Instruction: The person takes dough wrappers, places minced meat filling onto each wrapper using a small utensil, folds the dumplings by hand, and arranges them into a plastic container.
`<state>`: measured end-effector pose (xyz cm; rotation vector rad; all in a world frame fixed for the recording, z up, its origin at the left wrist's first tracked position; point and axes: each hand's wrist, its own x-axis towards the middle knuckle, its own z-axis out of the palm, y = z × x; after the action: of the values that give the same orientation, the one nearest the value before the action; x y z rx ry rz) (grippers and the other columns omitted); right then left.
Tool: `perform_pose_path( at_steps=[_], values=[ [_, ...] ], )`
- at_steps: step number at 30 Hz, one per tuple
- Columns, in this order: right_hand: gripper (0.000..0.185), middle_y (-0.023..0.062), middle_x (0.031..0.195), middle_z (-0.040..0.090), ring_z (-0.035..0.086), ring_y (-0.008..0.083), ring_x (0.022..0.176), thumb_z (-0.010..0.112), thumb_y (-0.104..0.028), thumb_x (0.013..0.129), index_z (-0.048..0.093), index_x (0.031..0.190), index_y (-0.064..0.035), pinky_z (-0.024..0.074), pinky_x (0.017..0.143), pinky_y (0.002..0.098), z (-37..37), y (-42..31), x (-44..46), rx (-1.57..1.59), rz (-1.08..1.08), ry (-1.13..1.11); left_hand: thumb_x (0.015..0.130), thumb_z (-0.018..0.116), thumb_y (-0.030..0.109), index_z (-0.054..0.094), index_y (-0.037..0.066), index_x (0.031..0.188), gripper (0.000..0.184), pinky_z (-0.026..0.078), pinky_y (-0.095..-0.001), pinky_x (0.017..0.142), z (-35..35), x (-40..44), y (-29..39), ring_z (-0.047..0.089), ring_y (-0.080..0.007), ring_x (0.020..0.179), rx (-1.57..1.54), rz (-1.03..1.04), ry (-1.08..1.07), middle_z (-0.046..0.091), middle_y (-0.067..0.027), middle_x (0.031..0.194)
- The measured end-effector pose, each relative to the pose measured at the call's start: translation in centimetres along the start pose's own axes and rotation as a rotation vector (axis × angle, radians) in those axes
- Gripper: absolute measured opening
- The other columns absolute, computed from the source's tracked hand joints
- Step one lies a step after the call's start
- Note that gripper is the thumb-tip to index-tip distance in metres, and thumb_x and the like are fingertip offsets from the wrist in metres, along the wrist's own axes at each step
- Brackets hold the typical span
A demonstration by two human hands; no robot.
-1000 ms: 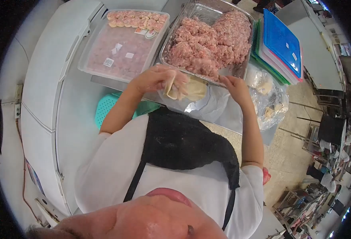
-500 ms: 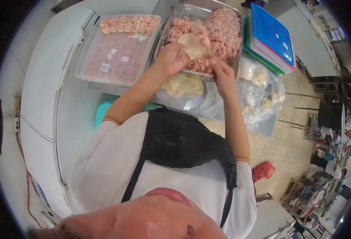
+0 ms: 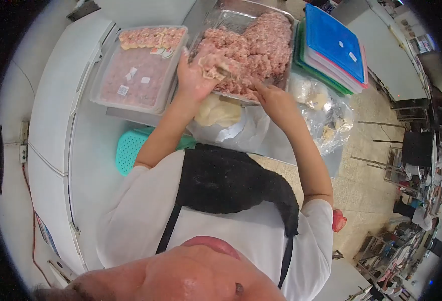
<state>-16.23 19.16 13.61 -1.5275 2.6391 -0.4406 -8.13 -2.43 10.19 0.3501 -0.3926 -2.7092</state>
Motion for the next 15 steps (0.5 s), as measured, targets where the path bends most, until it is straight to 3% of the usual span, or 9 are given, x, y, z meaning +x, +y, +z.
perform_pose_path(
  at_steps=[2,3,6,8,9,12,13,15],
  values=[
    [0.028,0.0165,0.092,0.062,0.063,0.036,0.08,0.053,-0.02,0.091,0.057,0.117,-0.0102,0.0498,0.068,0.0441,-4.4,-1.2,-0.3,-0.165,0.035,-0.132,0.09,0.039,0.061,0.05,0.006,0.126,0.067,0.04,-0.0578,0.094,0.9,-0.5,-0.3,0.053,-0.0344,0.108,0.045,0.013,0.05,0.056,-0.0189,0.118],
    [0.028,0.0151,0.09,0.061,0.063,0.0354,0.078,0.053,-0.02,0.091,0.057,0.117,-0.0109,0.0502,0.067,0.0449,-5.1,-1.4,-0.7,-0.175,-0.044,-0.091,0.089,0.04,0.062,0.049,0.006,0.127,0.069,0.04,-0.0579,0.094,1.2,-0.8,-0.6,0.052,-0.0347,0.11,0.07,0.016,0.08,0.056,-0.019,0.118],
    [0.027,0.0161,0.088,0.06,0.063,0.0362,0.075,0.049,-0.015,0.089,0.055,0.115,-0.0079,0.0511,0.061,0.0445,-1.8,-0.4,-0.3,-0.057,-0.115,0.031,0.088,0.041,0.063,0.052,0.002,0.121,0.07,0.04,-0.0576,0.096,2.3,-0.4,-1.9,0.05,-0.0374,0.115,0.101,0.035,0.145,0.055,-0.0184,0.12],
    [0.03,0.0163,0.092,0.062,0.063,0.036,0.08,0.051,-0.019,0.091,0.055,0.118,-0.0072,0.0507,0.066,0.045,-1.7,1.8,-0.3,0.062,-0.146,0.02,0.088,0.042,0.061,0.053,0.0,0.117,0.067,0.04,-0.057,0.097,2.3,-0.1,-2.2,0.05,-0.0374,0.115,0.107,0.06,0.197,0.054,-0.0182,0.121],
    [0.03,0.0167,0.093,0.062,0.063,0.0362,0.082,0.051,-0.02,0.092,0.056,0.118,-0.0066,0.0505,0.069,0.0446,-3.2,2.3,-0.2,0.089,-0.158,-0.004,0.088,0.051,0.052,0.054,0.001,0.115,0.058,0.04,-0.0557,0.098,2.3,-0.1,-2.2,0.05,-0.037,0.116,-0.023,0.082,0.245,0.054,-0.0181,0.124],
    [0.031,0.0182,0.097,0.064,0.063,0.0372,0.087,0.05,-0.025,0.095,0.058,0.116,-0.0043,0.0497,0.075,0.0417,-3.5,4.6,-0.4,0.416,-0.109,0.064,0.083,0.065,0.036,0.047,0.004,0.127,0.057,0.04,-0.0556,0.099,1.3,-1.0,-1.8,0.05,-0.0368,0.117,0.113,0.177,-0.093,0.053,-0.0175,0.127],
    [0.032,0.0188,0.099,0.065,0.063,0.0376,0.089,0.049,-0.026,0.096,0.058,0.116,-0.0034,0.0494,0.077,0.0404,-3.5,5.2,-0.5,0.56,-0.077,0.11,0.081,0.068,0.032,0.044,0.006,0.131,0.061,0.039,-0.0536,0.101,1.9,-1.8,-1.7,0.05,-0.0364,0.117,0.345,0.16,-0.117,0.052,-0.0174,0.127],
    [0.034,0.0191,0.091,0.066,0.065,0.0259,0.085,0.049,-0.027,0.097,0.059,0.117,-0.001,0.0491,0.073,0.0366,-4.8,5.2,-0.7,0.703,-0.06,-0.048,0.077,0.074,0.024,0.036,0.009,0.139,0.074,0.039,-0.0497,0.103,3.4,-3.3,-1.6,0.05,-0.0356,0.118,0.808,0.116,-0.167,0.051,-0.0173,0.128]
  ],
)
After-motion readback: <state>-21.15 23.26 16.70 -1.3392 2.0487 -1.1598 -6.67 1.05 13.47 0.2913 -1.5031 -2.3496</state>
